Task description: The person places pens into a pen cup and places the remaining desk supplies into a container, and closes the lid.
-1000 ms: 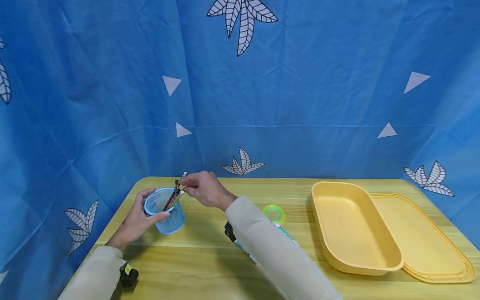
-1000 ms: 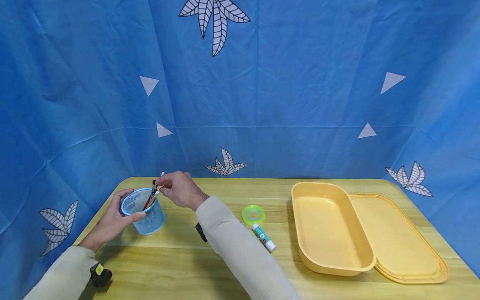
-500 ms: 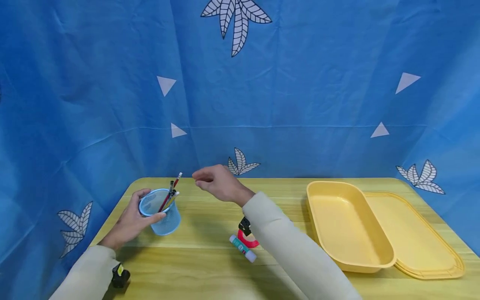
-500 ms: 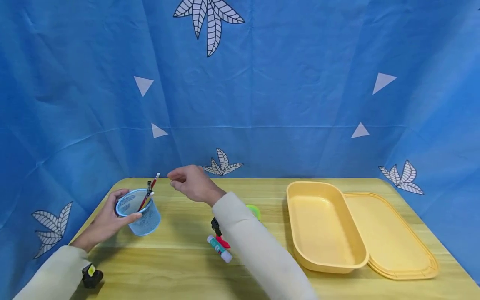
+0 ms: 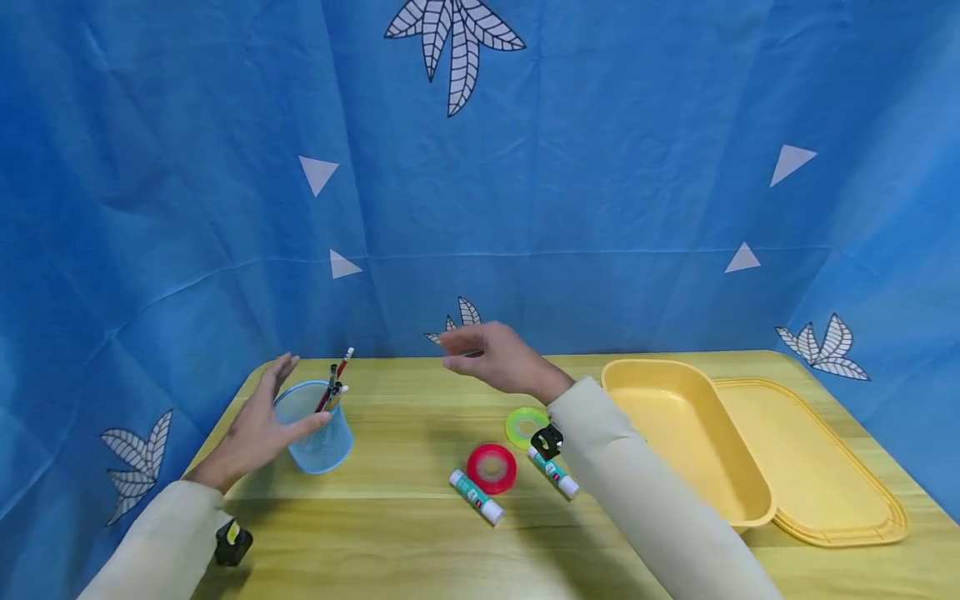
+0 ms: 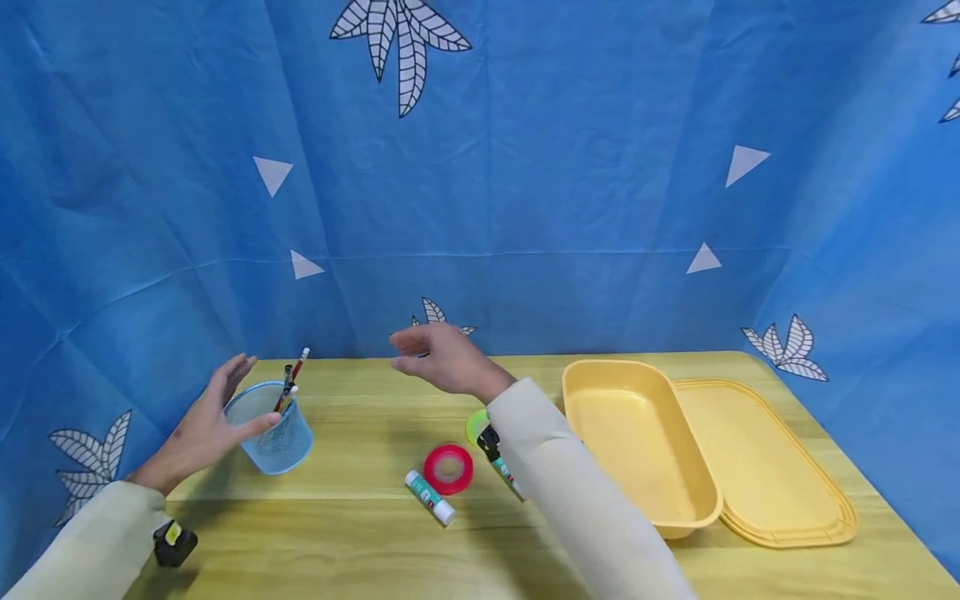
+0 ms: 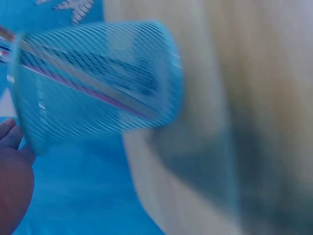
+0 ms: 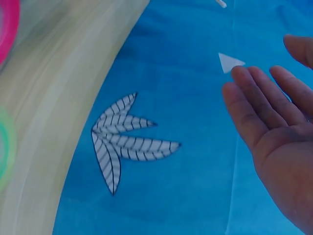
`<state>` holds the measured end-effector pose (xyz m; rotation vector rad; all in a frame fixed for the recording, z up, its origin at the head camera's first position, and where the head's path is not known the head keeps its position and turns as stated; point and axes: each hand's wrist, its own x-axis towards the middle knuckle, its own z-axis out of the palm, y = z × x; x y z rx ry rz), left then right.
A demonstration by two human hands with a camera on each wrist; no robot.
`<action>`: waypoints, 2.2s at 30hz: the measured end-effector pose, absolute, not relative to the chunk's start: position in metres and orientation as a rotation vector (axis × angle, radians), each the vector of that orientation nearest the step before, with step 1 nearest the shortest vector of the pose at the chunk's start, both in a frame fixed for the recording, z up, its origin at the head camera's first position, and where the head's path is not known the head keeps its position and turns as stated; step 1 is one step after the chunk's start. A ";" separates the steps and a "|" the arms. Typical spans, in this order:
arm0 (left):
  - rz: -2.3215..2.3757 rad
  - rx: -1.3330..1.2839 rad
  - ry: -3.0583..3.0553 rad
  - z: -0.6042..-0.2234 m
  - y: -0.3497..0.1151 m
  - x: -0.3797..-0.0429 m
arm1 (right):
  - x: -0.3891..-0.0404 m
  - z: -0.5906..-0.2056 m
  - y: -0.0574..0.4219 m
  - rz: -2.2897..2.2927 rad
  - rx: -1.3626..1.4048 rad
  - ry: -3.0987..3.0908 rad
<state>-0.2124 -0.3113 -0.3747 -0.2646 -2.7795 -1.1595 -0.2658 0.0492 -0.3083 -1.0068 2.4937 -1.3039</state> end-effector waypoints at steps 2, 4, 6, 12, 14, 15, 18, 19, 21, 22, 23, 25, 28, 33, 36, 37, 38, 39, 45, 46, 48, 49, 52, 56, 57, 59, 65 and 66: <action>-1.184 -0.314 -2.751 -0.367 -0.305 -0.213 | -0.264 -0.307 0.057 -1.292 -1.000 2.516; -1.220 -0.359 -2.723 -0.360 -0.298 -0.214 | -0.261 -0.305 0.065 -1.279 -0.987 2.534; -1.257 -0.392 -2.701 -0.353 -0.291 -0.213 | -0.259 -0.303 0.073 -1.246 -0.988 2.562; -1.275 -0.510 -2.647 -0.341 -0.268 -0.211 | -0.250 -0.301 0.105 -1.174 -0.979 2.584; -1.272 -0.553 -2.632 -0.338 -0.262 -0.210 | -0.247 -0.300 0.116 -1.158 -0.968 2.588; -1.273 -0.567 -2.630 -0.337 -0.259 -0.210 | -0.245 -0.300 0.122 -1.148 -0.961 2.590; -1.277 -0.607 -2.624 -0.332 -0.251 -0.209 | -0.239 -0.300 0.138 -1.120 -0.933 2.597; -1.283 -0.624 -2.621 -0.331 -0.248 -0.209 | -0.238 -0.301 0.144 -1.107 -0.928 2.601; -1.297 -0.658 -2.614 -0.329 -0.243 -0.208 | -0.233 -0.303 0.154 -1.084 -0.908 2.611; -1.310 -0.677 -2.607 -0.329 -0.241 -0.207 | -0.232 -0.303 0.159 -1.072 -0.895 2.617; -1.321 -0.699 -2.597 -0.329 -0.239 -0.207 | -0.229 -0.304 0.164 -1.059 -0.885 2.624; -1.349 -0.742 -2.577 -0.330 -0.235 -0.207 | -0.225 -0.306 0.173 -1.042 -0.868 2.634; -1.387 -0.786 -2.556 -0.332 -0.229 -0.209 | -0.219 -0.308 0.188 -1.029 -0.846 2.645; -1.394 -0.837 -2.556 -0.337 -0.217 -0.210 | -0.207 -0.311 0.213 -0.998 -0.833 2.687; -1.349 -0.873 -2.576 -0.338 -0.209 -0.209 | -0.200 -0.314 0.226 -0.983 -0.821 2.726; -1.331 -0.885 -2.587 -0.338 -0.206 -0.208 | -0.198 -0.315 0.230 -0.978 -0.829 2.739; -1.318 -0.899 -2.594 -0.338 -0.203 -0.207 | -0.196 -0.316 0.234 -0.980 -0.827 2.747; -1.310 -0.908 -2.603 -0.338 -0.201 -0.207 | -0.194 -0.316 0.239 -0.979 -0.820 2.754; -1.342 -0.940 -2.640 -0.341 -0.190 -0.209 | -0.184 -0.324 0.267 -0.962 -0.764 2.776; -1.353 -0.953 -2.639 -0.342 -0.189 -0.209 | -0.183 -0.325 0.272 -0.959 -0.759 2.778; -1.371 -0.964 -2.650 -0.345 -0.185 -0.210 | -0.180 -0.329 0.281 -0.946 -0.742 2.790; -1.382 -0.974 -2.651 -0.347 -0.184 -0.210 | -0.178 -0.331 0.285 -0.939 -0.725 2.798; -1.408 -0.996 -2.672 -0.352 -0.180 -0.211 | -0.174 -0.338 0.295 -0.932 -0.682 2.819; -1.447 -0.996 -2.718 -0.359 -0.176 -0.211 | -0.169 -0.350 0.307 -0.936 -0.623 2.845; -1.459 -0.994 -2.730 -0.360 -0.176 -0.211 | -0.168 -0.354 0.310 -0.943 -0.614 2.847; -1.474 -0.996 -2.751 -0.363 -0.174 -0.210 | -0.165 -0.359 0.316 -0.961 -0.602 2.846; -1.508 -1.009 -2.799 -0.373 -0.170 -0.210 | -0.158 -0.373 0.336 -1.023 -0.601 2.822; -1.515 -1.011 -2.804 -0.375 -0.169 -0.210 | -0.157 -0.376 0.339 -1.043 -0.602 2.811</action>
